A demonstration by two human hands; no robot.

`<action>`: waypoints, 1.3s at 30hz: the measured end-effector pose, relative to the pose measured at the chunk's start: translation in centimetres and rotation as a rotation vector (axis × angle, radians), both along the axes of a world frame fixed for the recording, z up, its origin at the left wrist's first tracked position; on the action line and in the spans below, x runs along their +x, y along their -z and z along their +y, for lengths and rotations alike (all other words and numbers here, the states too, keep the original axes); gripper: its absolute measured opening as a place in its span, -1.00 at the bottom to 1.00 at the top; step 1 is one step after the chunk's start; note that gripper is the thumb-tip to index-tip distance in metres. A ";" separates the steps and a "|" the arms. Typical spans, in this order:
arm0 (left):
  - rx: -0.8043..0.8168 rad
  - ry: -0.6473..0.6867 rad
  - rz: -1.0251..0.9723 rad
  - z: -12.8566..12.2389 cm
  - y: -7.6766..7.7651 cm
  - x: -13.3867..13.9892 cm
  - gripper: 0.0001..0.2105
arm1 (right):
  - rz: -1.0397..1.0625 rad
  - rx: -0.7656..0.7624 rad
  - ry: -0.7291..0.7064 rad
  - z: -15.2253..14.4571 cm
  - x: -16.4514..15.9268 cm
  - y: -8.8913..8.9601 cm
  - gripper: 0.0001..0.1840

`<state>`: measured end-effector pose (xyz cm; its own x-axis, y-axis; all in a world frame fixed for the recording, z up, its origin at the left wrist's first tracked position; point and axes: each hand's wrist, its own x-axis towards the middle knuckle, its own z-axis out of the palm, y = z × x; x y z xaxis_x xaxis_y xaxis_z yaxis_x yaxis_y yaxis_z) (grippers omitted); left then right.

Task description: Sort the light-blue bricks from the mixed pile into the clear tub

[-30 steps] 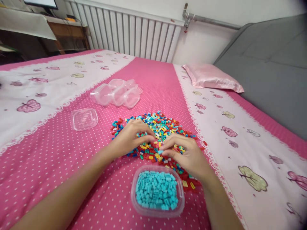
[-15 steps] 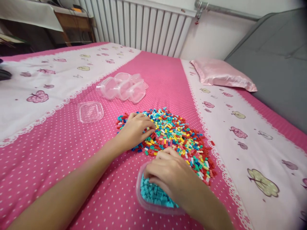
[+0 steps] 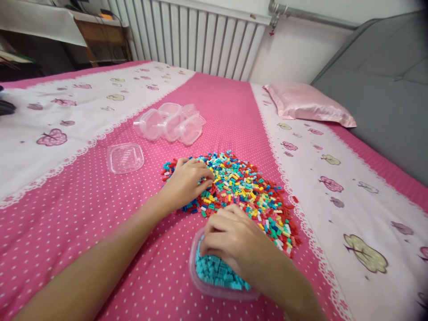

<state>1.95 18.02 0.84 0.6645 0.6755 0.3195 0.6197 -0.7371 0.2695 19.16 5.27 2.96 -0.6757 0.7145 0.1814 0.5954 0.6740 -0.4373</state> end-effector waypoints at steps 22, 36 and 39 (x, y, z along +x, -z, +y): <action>0.112 -0.201 0.021 1.1 0.9 -0.2 -0.92 | -0.050 0.103 -0.027 0.1 -0.4 0.7 -0.90; 0.157 -0.069 0.130 0.1 2.0 0.7 -0.89 | 0.103 0.228 0.117 0.7 0.6 0.3 -0.85; 0.156 -0.075 0.127 0.1 2.1 0.6 -0.89 | 0.217 0.250 0.184 1.2 1.1 0.2 -0.87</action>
